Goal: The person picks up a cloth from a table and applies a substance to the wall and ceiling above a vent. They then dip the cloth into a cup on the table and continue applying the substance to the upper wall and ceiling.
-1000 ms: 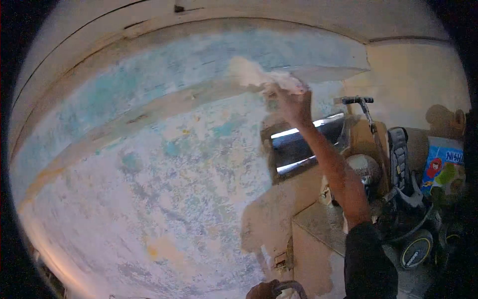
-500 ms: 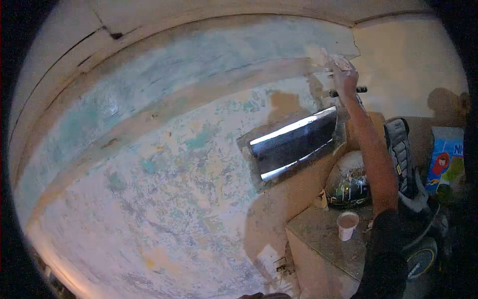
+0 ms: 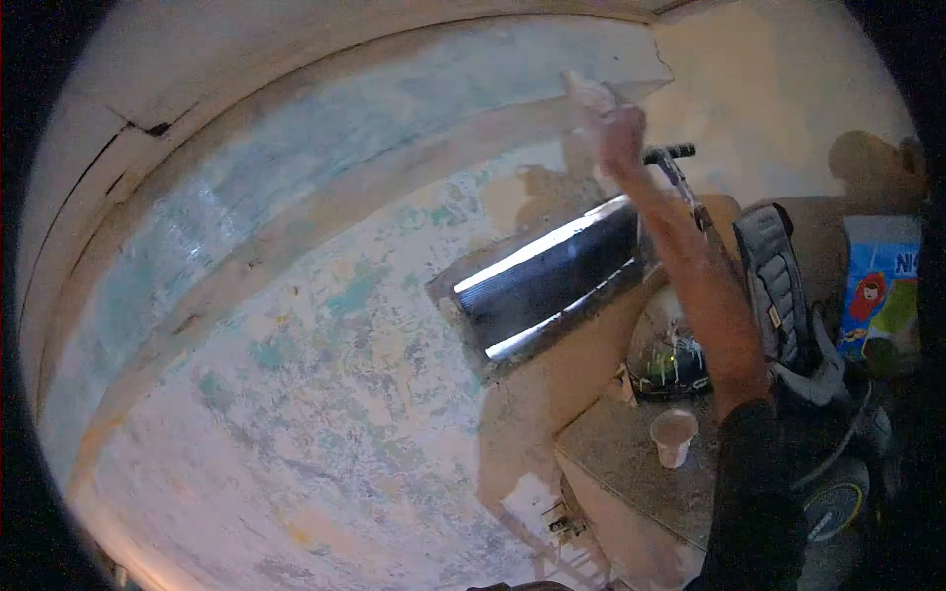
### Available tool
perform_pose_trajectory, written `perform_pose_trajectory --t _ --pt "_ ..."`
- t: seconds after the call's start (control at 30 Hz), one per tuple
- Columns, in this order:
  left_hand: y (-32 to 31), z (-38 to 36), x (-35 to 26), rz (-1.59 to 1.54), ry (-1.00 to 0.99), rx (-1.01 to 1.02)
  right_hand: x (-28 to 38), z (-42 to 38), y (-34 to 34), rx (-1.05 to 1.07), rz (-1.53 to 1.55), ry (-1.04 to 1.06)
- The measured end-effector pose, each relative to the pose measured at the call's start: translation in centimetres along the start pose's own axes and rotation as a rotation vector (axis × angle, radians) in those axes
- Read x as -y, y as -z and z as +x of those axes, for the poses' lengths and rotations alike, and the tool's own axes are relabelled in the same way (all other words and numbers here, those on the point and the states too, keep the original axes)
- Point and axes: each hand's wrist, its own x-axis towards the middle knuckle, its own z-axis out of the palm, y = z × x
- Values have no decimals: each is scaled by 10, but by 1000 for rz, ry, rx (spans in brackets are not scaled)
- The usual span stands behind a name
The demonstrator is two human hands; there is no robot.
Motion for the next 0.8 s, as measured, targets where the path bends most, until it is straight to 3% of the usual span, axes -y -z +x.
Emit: perform_pose_trajectory --t 0.07,0.1,0.13,0.17,0.2,0.23,0.27,0.33,0.37,0.4,0.43,0.5,0.53,0.6,0.67,0.7,0.77,0.8 --pt "15 -3 -22 -20 15 7 44 -15 -9 -22 -115 88" --pt "26 -4 -38 -69 17 -12 89 -22 0 -50 -483 129" --pt "31 -6 -45 -118 21 -29 125 -22 10 268 -382 -34" --pt "27 -4 -37 -117 21 -8 126 -32 -7 -72 -88 303" --pt "19 3 -20 1 -44 44 160 -32 3 -109 367 82" --pt "13 8 -11 116 -110 96 190 -38 15 -309 174 68" --pt "8 10 -2 112 -109 116 207 -42 21 -294 162 62" --pt "0 5 6 31 -101 10 229 -52 34 33 418 50" --pt "0 2 6 -26 -136 -79 238 -57 46 57 406 38" --pt "-2 9 16 214 -61 145 246 -64 60 196 439 -12" --pt "-1 16 17 303 157 360 252 -74 72 342 472 -74" --pt "-9 9 31 255 -3 172 246 -94 87 503 395 -39" --pt "-2 11 21 218 -2 191 238 -103 94 622 328 28" --pt "3 8 15 210 15 211 215 -120 109 819 315 -69" --pt "5 10 14 197 -92 152 199 -120 132 1185 177 -107" --pt "14 9 1 126 -28 159 190 -129 144 1222 173 -120" --pt "14 12 2 122 -15 197 175 -146 164 1212 179 -322" --pt "12 12 5 102 -35 187 191 -137 179 1305 56 -461"
